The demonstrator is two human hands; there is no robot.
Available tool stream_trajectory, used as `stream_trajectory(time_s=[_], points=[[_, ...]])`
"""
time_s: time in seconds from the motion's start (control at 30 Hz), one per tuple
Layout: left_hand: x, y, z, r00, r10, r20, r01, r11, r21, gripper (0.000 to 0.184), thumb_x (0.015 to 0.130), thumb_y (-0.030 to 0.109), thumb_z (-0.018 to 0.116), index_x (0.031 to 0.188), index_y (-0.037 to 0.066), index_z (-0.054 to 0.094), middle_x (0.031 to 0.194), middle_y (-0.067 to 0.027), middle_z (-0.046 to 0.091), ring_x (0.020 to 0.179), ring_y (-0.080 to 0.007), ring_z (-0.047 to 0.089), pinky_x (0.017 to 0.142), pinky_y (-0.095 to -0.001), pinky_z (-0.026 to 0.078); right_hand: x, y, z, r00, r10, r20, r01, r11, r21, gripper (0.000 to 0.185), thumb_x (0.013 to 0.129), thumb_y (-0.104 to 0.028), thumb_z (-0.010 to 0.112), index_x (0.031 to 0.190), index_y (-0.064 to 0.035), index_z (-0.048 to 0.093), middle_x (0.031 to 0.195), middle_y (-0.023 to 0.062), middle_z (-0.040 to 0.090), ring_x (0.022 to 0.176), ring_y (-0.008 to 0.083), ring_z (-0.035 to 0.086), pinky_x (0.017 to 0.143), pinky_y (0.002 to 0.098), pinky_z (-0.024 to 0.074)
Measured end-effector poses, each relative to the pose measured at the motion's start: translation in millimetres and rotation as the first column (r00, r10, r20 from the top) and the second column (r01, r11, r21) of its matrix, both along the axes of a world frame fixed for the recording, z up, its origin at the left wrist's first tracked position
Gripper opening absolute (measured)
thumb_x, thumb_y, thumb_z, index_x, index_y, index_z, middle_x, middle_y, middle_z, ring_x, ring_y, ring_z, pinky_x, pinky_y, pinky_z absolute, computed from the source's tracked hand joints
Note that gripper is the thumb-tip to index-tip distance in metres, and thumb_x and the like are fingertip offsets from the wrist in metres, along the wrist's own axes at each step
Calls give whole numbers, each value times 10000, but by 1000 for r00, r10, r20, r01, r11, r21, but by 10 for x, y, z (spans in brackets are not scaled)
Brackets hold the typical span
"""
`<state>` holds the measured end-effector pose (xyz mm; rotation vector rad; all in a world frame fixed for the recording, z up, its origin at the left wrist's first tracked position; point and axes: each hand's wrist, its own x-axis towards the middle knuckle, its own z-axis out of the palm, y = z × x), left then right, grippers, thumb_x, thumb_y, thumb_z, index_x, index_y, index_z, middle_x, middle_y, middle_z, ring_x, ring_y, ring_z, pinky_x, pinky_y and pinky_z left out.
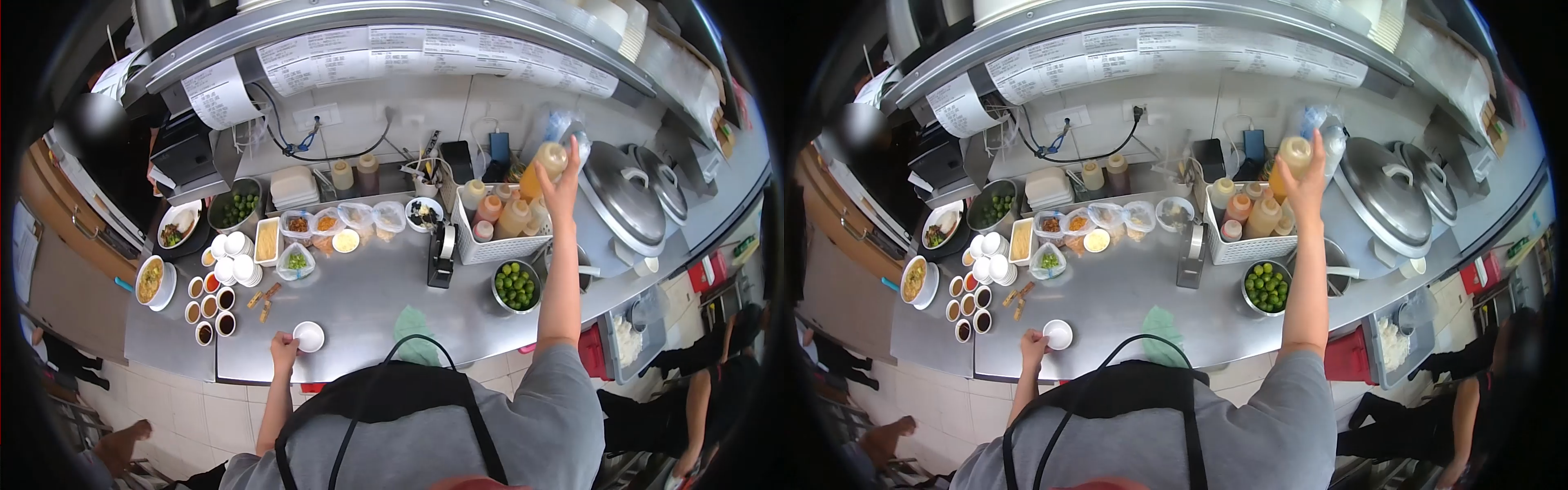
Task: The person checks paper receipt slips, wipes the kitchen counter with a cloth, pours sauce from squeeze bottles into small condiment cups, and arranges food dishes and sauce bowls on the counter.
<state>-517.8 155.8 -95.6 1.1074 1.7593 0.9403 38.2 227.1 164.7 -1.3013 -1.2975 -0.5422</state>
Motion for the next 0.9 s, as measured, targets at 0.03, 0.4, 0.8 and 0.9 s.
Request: stream_trajectory(time_s=[0.03,0.4,0.8,0.9], points=[[-4,29,-4,999,-12,49,13,1000,-25,92,696,5,553,770,-12,501,670,-84,543,576,-168,567,510,-258,482,-105,-48,81,1000,-11,-8,11,1000,1,734,640,-115,696,1251,-114,290,1065,158,504,967,294,504,870,352,357],[130,137,332,689,41,723,28,996,-83,380,782,-21,453,1151,3,366,1016,-155,523,894,-252,566,701,-330,504,-1270,214,-1059,-611,480,-630,-286,609,740,359,832,-322,507,1087,-96,398,1046,101,471,964,261,493,825,467,439],[147,-37,756,566,-28,824,78,997,-19,376,818,54,451,1168,-42,353,1086,-151,496,979,-235,529,813,-325,469,-2377,-158,-1712,693,497,-523,-584,811,-3,449,784,-137,586,1178,-128,372,1129,117,429,1035,224,453,795,353,438],[143,-12,807,591,-23,806,82,996,-31,381,816,71,474,1169,-31,370,1072,-142,513,966,-222,539,790,-310,472,-2455,-314,-1932,759,559,-333,-641,729,-238,545,705,-76,649,1181,-60,384,1129,137,446,1024,232,465,834,321,411]])
